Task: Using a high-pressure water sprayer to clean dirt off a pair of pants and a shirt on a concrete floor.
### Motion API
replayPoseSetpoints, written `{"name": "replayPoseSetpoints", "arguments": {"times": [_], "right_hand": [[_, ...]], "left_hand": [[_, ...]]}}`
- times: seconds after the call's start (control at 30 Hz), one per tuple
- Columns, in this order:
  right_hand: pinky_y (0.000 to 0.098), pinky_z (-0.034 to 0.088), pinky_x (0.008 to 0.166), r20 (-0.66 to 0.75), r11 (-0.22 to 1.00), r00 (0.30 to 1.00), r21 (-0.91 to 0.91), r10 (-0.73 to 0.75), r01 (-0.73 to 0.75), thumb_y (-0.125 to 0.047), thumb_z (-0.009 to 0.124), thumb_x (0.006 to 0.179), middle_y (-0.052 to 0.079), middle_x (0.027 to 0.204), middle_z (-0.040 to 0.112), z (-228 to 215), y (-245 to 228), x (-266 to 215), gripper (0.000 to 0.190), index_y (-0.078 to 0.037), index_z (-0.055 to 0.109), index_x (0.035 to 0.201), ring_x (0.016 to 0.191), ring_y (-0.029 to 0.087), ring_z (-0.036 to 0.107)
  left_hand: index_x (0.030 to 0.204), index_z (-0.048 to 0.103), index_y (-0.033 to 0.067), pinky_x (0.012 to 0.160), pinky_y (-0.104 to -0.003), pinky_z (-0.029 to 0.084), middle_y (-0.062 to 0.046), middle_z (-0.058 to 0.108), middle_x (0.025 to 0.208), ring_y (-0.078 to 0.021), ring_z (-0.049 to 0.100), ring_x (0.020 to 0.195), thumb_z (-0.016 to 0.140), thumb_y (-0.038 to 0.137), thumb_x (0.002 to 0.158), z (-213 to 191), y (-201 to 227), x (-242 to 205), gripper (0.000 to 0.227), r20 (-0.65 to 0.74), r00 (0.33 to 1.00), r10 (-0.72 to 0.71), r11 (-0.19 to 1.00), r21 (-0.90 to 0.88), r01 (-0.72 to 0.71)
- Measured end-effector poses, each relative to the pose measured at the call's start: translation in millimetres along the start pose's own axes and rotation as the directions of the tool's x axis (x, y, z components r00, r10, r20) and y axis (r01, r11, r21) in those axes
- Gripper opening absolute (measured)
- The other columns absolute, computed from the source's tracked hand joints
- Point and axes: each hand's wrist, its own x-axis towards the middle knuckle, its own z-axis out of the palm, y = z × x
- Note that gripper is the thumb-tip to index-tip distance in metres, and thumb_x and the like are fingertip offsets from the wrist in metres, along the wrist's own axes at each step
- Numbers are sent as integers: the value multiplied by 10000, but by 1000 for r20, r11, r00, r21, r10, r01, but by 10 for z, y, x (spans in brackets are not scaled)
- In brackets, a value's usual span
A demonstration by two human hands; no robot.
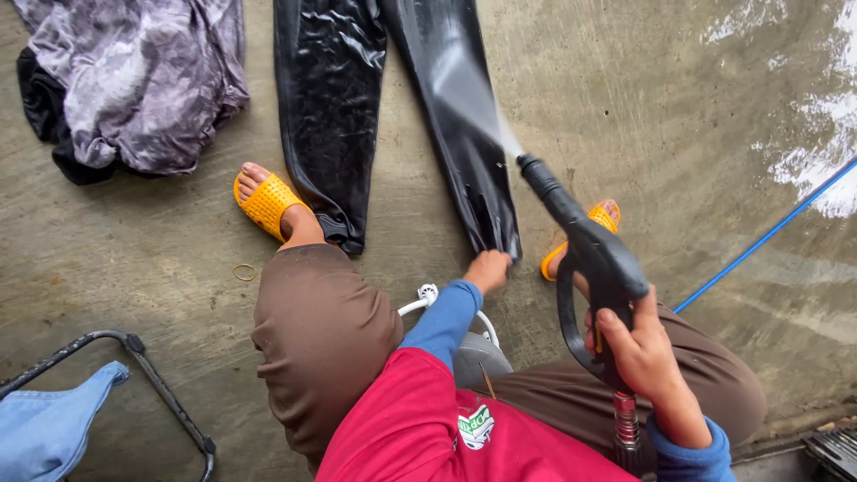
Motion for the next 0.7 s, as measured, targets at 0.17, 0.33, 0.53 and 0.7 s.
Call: {"name": "replayPoseSetpoints", "arguments": {"times": [0.17, 0.33, 0.53, 0.7], "right_hand": [[370, 550, 579, -92, 989, 992, 112, -89, 99, -238, 504, 1028, 156, 689, 704, -68, 126, -197, 311, -79, 379, 1264, 547, 253, 674], [457, 553, 651, -52, 997, 996, -18, 75, -76, -274, 526, 1038, 188, 651, 732, -32, 174, -2, 255, -97, 390, 1160, 565, 326, 697], [446, 564, 530, -19, 986, 993, 121, -117, 119, -210, 495, 1063, 205, 609, 707, 13, 108, 326, 209, -109, 354, 1178, 492, 349, 687], [440, 563, 547, -52, 966, 982, 176, -182, 188, -218, 483, 1065, 214, 648, 725, -84, 71, 126, 222, -94, 365, 1206, 528, 336, 701]], "left_hand": [[1248, 719, 169, 895, -443, 566, -149, 696, 1273, -363, 693, 1099, 585, 30, 872, 60, 434, -325, 423, 391, 910, 135, 982, -178, -68], [1240, 660, 99, 962, -652, 397, -174, 503, 1409, -419, 457, 1306, 457, 115, 999, -49, 267, -406, 315, -109, 992, 57, 971, 237, -30], [1595, 373, 206, 1188, -727, 118, -51, 5, 1761, -425, -39, 1589, 308, 148, 1116, -423, 57, -484, 487, 246, 945, -216, 889, 450, 86], [1586, 395, 185, 1195, -720, 119, -45, 13, 1759, -429, -26, 1590, 326, 145, 1106, -634, 133, -503, 486, 295, 931, -217, 889, 453, 64]]}}
